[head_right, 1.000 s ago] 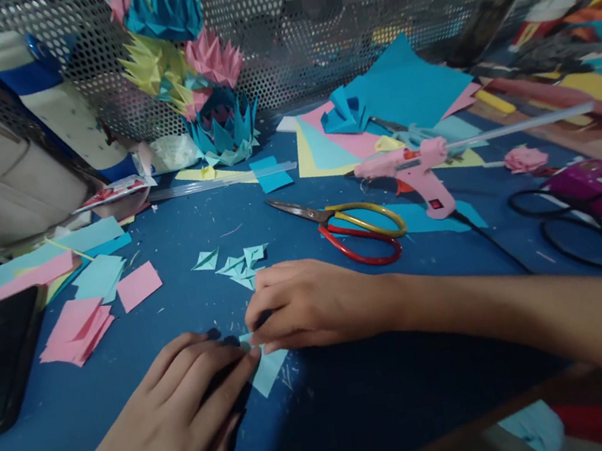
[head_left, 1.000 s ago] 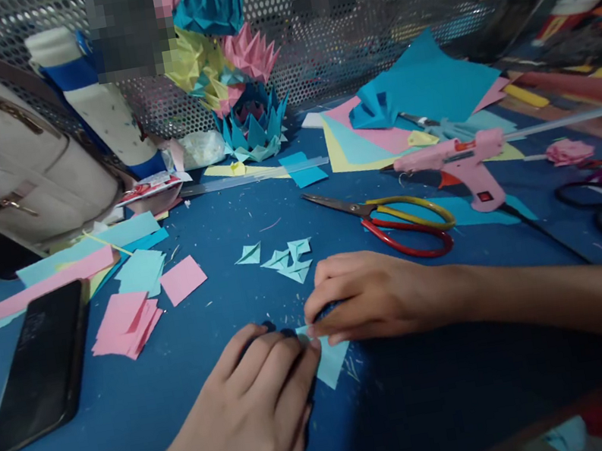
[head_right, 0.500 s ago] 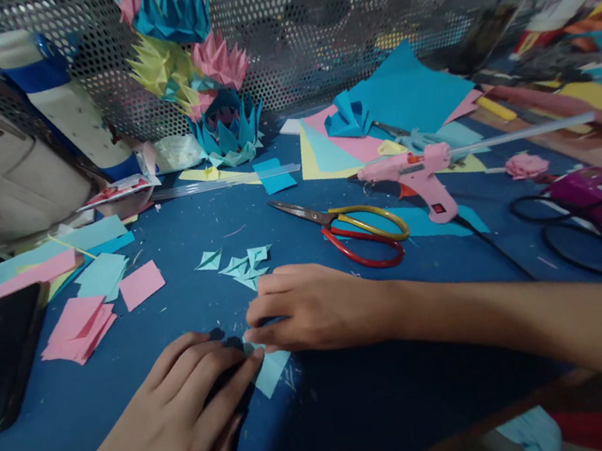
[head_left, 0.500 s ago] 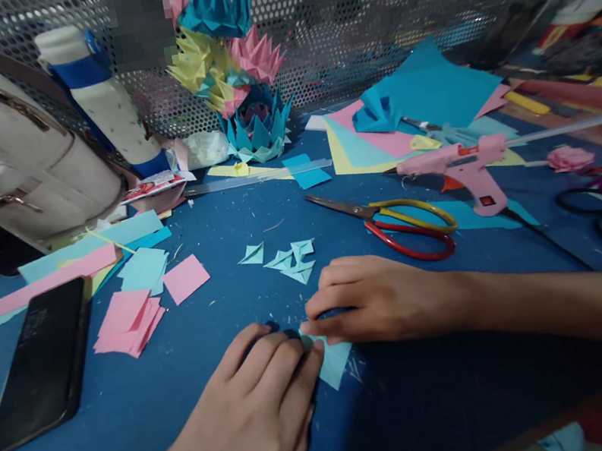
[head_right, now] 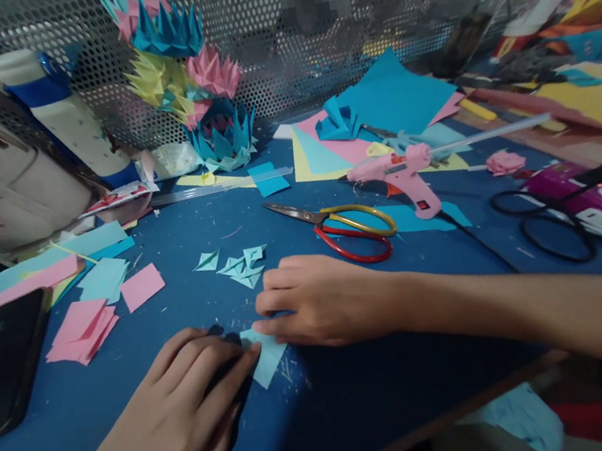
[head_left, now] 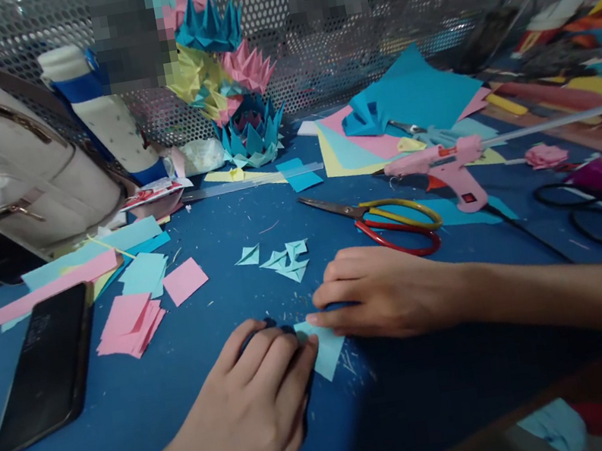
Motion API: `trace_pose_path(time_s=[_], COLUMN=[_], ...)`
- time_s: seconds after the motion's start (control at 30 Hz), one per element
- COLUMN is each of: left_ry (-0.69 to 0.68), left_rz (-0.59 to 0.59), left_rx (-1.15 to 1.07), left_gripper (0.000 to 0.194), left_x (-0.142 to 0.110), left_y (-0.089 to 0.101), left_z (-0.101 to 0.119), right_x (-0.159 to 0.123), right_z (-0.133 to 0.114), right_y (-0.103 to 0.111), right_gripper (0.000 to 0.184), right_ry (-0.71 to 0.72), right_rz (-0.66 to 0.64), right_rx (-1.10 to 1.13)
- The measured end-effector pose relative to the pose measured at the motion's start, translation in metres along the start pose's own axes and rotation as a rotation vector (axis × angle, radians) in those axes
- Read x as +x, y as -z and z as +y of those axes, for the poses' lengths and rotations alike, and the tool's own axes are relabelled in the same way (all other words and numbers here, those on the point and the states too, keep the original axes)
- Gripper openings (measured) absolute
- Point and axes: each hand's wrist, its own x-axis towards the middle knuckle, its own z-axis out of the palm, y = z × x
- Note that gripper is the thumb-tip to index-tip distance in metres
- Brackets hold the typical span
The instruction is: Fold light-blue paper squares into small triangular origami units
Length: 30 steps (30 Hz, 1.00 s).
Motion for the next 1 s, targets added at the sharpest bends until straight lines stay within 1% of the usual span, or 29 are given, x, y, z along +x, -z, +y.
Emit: trace_pose_path(time_s=[0.1,0.2,0.3,0.4,0.53,0.7,0.8,0.9,1.0], left_ry=[-0.003,0.004,0.011,0.025,0.022,-0.007,0.025,0.045,0.063], left_rz=[-0.012,0.008,0.02,0.018,0.027,0.061,0.021,-0.025,-0.032], left_rx=[0.001,-0.01,-0.014,-0.017,-0.012,0.015,-0.005,-0.019,-0.05], left_gripper=[0.043,0.042,0.04,0.039,0.037,0.036,0.038,0.04,0.04], left_x=[-0.001,-0.001,-0.001,-0.002,-0.005,-0.006,-0.004,-0.002,-0.002], left_y=[0.0,0.001,0.001,0.001,0.0,-0.001,-0.001,0.001,0.005], left_z=[0.0,0.001,0.001,0.001,0.001,0.002,0.001,0.001,0.002], right_x=[-0.008,-0.012,-0.011,-0.009,-0.008,-0.006,-0.003,-0.001,0.002], right_z=[-0.002,-0.004,-0.003,-0.002,-0.002,-0.004,-0.004,-0.001,0.003], right_y=[0.005,0.008,0.006,0.001,-0.004,-0.002,0.001,0.003,0.005], right_gripper=[0.029,0.027,0.029,0.032,0.032,0.033,0.032,0.03,0.03], right_ry=[0.014,-0.031,-0.065,-0.049,-0.045,-0.027,-0.004,-0.016,-0.027], right_rz=[-0.044,-0.068,-0.028,0.006,-0.003,-0.027,-0.037,-0.064,-0.093], right_rx=[-0.079,-0.054,0.021,0.035,0.048,0.055,0.067,0.12,0.149])
